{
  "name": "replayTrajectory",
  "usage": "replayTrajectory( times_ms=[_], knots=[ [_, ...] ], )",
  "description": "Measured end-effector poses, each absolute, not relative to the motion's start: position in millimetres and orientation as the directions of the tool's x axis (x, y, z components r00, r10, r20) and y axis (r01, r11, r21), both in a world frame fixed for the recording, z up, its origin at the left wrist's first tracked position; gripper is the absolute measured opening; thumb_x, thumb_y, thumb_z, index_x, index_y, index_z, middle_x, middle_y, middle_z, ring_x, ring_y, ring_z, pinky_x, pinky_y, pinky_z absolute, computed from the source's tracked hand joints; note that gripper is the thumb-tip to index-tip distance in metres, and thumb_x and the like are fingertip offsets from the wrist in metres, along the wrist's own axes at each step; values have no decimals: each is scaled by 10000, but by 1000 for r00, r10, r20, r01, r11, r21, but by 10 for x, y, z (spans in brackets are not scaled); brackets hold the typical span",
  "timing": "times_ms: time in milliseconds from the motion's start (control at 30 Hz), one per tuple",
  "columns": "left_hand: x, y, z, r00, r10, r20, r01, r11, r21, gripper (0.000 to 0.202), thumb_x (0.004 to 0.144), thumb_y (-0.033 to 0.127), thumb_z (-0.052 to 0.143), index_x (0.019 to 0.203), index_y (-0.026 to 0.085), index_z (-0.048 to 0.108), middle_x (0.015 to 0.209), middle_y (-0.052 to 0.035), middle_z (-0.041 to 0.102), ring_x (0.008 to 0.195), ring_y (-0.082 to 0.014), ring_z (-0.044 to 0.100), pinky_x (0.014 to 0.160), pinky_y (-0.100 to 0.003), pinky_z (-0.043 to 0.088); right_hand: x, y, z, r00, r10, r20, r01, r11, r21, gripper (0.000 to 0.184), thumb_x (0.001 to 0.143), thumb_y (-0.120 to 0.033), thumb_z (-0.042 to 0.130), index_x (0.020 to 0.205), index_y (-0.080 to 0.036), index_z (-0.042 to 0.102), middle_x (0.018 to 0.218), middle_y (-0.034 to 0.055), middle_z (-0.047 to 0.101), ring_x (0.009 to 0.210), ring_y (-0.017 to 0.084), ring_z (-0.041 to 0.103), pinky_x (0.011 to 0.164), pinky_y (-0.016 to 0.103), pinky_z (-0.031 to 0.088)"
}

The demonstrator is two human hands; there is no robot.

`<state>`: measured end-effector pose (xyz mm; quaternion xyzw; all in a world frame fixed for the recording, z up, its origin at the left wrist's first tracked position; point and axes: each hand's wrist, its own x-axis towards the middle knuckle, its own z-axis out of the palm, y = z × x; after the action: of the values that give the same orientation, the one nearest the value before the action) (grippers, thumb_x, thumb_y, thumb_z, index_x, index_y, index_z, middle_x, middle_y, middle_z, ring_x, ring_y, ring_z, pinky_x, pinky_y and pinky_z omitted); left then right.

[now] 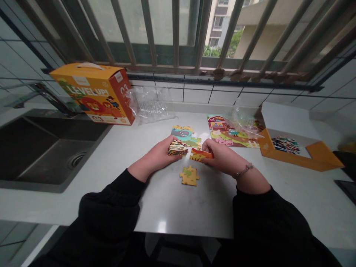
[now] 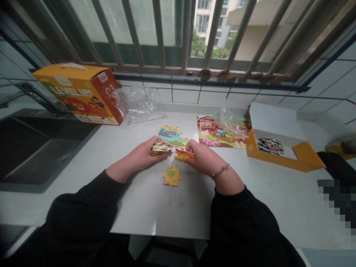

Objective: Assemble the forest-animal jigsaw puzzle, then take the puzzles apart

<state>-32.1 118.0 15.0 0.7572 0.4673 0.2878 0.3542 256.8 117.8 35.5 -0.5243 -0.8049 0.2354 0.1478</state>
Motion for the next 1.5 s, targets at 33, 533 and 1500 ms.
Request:
replayTrajectory(
  times_ms=[33, 533, 1500],
  knots=[
    [-329, 1178, 159, 415, 906, 87, 495, -305, 814, 449, 889, 337, 838, 1278, 252, 629, 1252, -69, 781, 1122, -276, 736, 965, -407, 552, 2568, 1189, 368, -387, 921, 42, 760, 344, -550, 220, 893, -326, 775, 948, -262, 572, 852, 10, 699, 756, 213, 611, 647, 323, 397],
    [-294, 1133, 272, 454, 890, 35, 506, -290, 812, 411, 836, 370, 891, 1153, 246, 661, 1132, -41, 787, 988, -256, 723, 821, -348, 515, 2598, 1386, 120, -185, 982, -24, 371, 47, -928, 531, 853, -414, 824, 1291, -237, 580, 809, -12, 704, 747, 220, 715, 657, 349, 560],
    [-275, 1181, 191, 546, 826, 140, 502, -456, 735, 391, 873, 389, 868, 1187, 256, 676, 1175, -62, 695, 1097, -299, 677, 959, -450, 535, 2236, 1352, -24, -192, 976, 106, 623, 204, -755, 438, 873, -255, 751, 1304, -205, 691, 1076, 72, 753, 834, 204, 689, 778, 353, 555]
  ],
)
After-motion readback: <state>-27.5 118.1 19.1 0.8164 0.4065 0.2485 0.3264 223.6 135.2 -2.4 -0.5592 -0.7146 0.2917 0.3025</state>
